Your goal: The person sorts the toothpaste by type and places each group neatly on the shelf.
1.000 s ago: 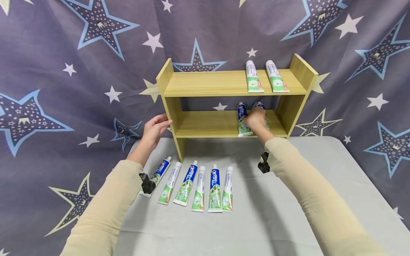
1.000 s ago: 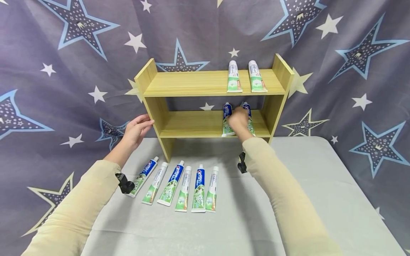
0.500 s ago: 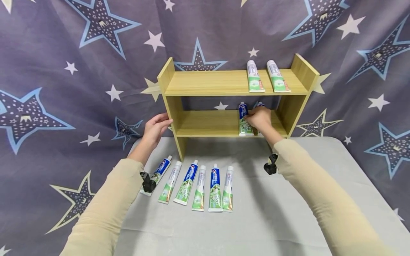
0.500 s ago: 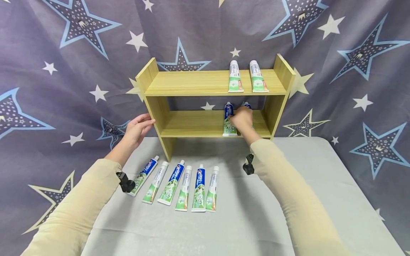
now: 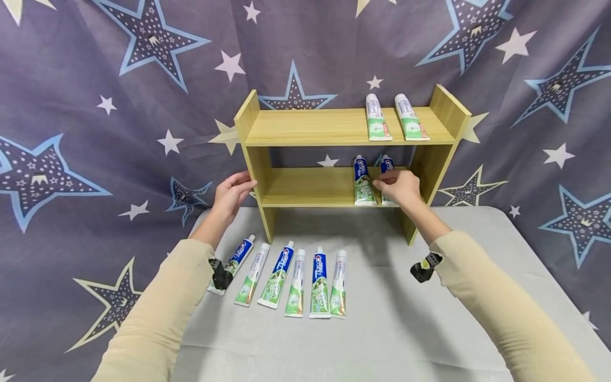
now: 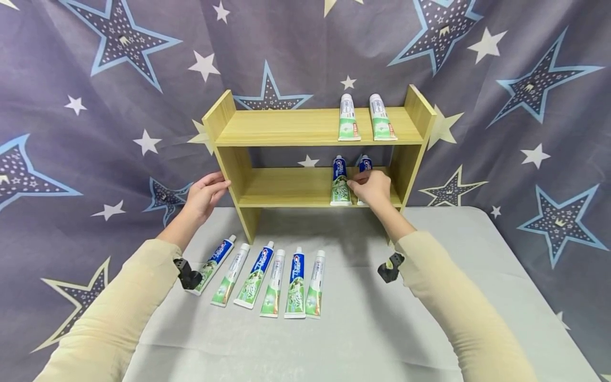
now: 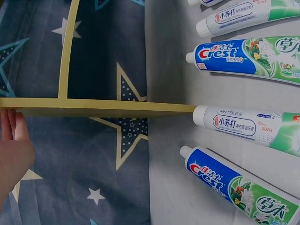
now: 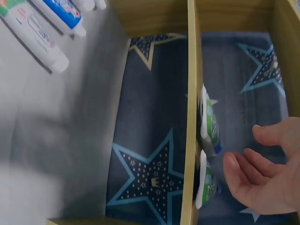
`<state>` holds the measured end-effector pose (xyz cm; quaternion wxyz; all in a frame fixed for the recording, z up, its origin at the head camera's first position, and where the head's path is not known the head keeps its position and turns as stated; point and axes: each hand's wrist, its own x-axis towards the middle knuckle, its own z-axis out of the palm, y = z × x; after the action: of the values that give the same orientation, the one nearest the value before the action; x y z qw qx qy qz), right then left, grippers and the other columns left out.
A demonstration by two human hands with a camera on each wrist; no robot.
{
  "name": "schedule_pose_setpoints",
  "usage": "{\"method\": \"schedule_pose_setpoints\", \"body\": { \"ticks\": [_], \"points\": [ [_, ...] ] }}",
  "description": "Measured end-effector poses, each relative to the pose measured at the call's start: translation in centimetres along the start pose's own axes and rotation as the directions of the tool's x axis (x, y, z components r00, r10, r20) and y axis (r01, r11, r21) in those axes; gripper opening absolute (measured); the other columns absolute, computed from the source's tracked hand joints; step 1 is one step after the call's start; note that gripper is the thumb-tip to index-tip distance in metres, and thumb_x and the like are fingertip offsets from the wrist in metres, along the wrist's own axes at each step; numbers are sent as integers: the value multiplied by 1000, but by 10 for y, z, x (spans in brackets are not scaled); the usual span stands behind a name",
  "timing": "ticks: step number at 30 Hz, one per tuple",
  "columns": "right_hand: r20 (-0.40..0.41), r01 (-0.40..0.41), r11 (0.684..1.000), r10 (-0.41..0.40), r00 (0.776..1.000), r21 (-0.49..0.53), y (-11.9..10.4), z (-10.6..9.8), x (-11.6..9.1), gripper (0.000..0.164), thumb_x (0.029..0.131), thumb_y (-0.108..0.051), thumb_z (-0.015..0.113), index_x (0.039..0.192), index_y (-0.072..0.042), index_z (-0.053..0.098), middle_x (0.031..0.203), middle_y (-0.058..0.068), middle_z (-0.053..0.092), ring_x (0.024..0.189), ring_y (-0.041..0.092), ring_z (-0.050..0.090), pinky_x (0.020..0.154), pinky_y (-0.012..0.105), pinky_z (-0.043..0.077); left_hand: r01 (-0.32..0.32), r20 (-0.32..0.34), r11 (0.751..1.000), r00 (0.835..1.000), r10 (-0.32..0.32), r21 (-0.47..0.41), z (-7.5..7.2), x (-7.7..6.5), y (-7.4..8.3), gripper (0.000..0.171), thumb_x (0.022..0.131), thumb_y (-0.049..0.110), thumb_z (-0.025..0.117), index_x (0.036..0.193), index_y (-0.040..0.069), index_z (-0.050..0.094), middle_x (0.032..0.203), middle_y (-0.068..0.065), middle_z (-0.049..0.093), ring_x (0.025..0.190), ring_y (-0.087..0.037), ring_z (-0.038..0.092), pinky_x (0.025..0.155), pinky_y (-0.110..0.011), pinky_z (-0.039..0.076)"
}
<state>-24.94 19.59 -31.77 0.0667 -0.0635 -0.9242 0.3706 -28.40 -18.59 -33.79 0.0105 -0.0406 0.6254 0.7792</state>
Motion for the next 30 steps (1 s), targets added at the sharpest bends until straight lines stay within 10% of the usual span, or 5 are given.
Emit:
{"method": "schedule_pose_setpoints", "body": {
  "ticks": [8, 30],
  "points": [
    [4, 115, 992, -115, 993, 49, 9, 11, -35, 28, 88, -26, 68, 106, -5, 71, 106, 17, 72, 100, 31, 67, 82, 36, 52, -6, -6, 1000, 1000, 6, -11, 1, 0, 1, 34, 89, -3, 62, 121, 5, 56, 100, 5, 62, 92, -2, 64, 110, -26, 43],
    [226, 105, 990, -125, 966, 98, 44, 105, -104, 20, 81, -9, 73, 96, 4, 68, 86, 16, 72, 76, 24, 69, 67, 28, 59, -2, -15, 1000, 1000, 2, 4, 1, 0, -1, 47, 89, -2, 63, 134, -1, 49, 100, 6, 60, 92, -2, 63, 115, -32, 38]
  ]
}}
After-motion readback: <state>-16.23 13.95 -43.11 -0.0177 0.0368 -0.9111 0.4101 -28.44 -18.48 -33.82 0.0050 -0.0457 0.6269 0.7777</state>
